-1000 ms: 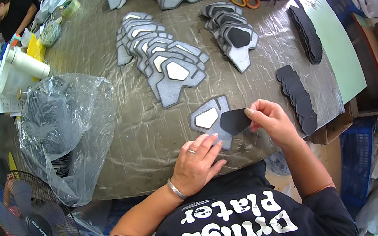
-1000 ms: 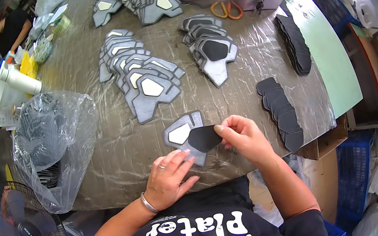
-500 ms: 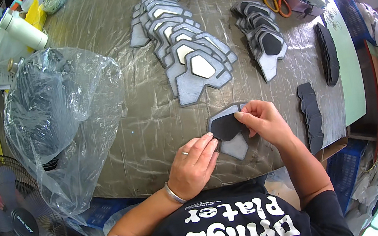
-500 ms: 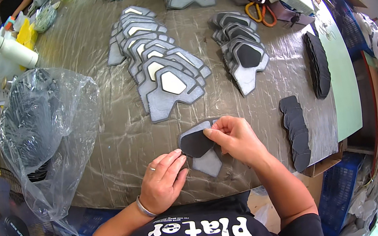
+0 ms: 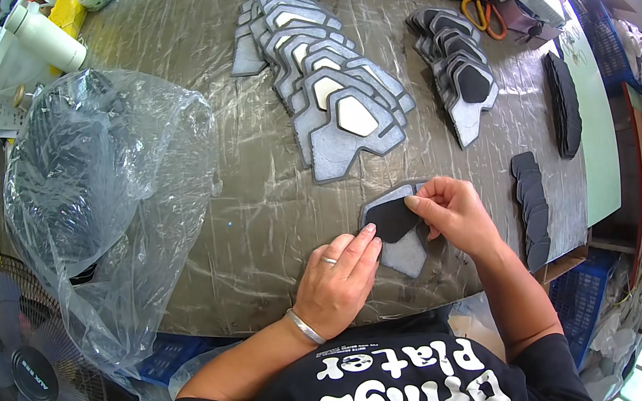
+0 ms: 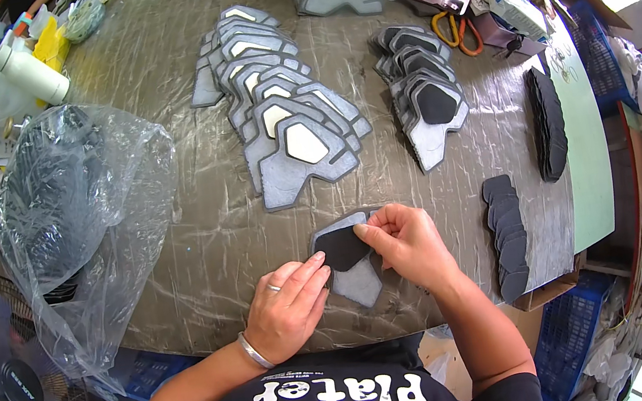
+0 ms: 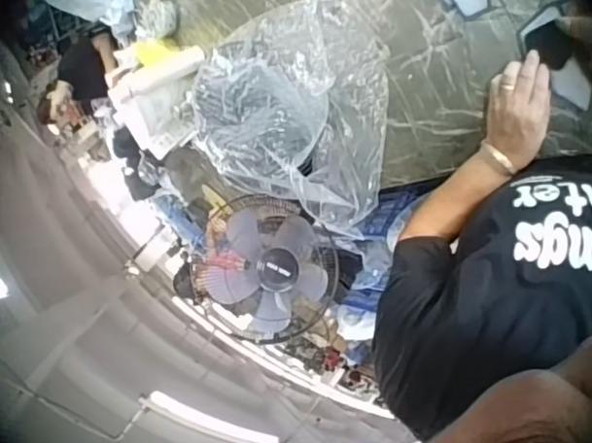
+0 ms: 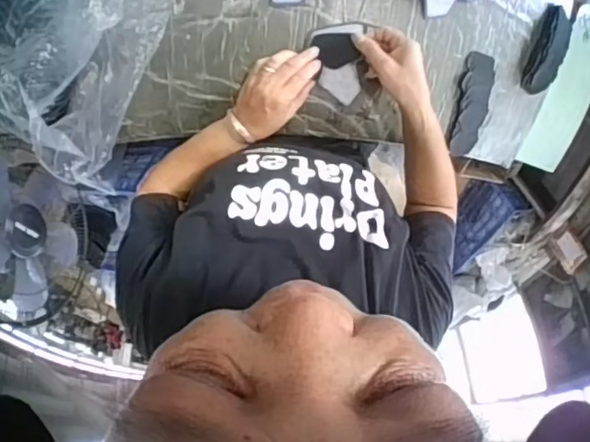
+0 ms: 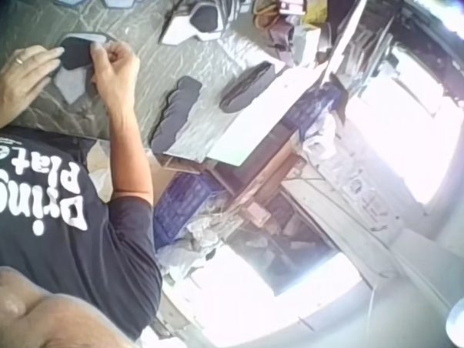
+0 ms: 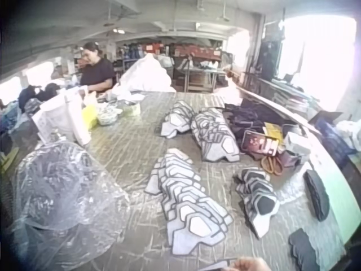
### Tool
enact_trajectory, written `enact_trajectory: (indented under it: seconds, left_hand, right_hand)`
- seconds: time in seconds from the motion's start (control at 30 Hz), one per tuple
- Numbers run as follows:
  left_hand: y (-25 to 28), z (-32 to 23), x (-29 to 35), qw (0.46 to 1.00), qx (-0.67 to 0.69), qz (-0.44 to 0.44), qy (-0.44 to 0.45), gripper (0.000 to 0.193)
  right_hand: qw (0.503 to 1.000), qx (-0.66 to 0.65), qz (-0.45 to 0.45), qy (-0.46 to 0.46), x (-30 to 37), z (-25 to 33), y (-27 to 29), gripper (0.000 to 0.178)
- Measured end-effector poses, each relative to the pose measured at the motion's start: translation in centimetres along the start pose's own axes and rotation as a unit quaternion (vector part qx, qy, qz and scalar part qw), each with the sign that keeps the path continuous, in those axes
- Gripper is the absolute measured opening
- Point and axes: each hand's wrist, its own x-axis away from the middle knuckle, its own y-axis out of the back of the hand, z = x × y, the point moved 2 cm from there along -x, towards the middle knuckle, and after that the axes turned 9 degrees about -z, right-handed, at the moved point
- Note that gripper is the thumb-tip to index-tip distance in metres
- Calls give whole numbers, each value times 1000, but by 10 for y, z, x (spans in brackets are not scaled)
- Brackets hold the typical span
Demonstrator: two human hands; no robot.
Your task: The person applies adhesive by hand to small black shoe components and then presses them onto larger grey and white patterned shoe upper sections on a work table.
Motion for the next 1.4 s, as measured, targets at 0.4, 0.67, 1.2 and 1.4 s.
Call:
enact_trajectory:
  seconds: [0.4,0.67,1.2,1.4]
  left_hand:
    - [-16,-2,-19,993,-99,35,-49,51]
    - [-20,1,-18,987,-142,-4,-68,27]
    - [-47,3,5,992,-107,64,0,59]
    - [-60,13,10,995,-60,75,-27,65]
  right_hand:
    - [997,64,-46,12,-3,3,-1,21]
    - [867,405,-200,211,10,11,-16,35]
    - [753,535,66,377,34,-16,-1,72]
    - [741,540,87,389,40,-12,4,82]
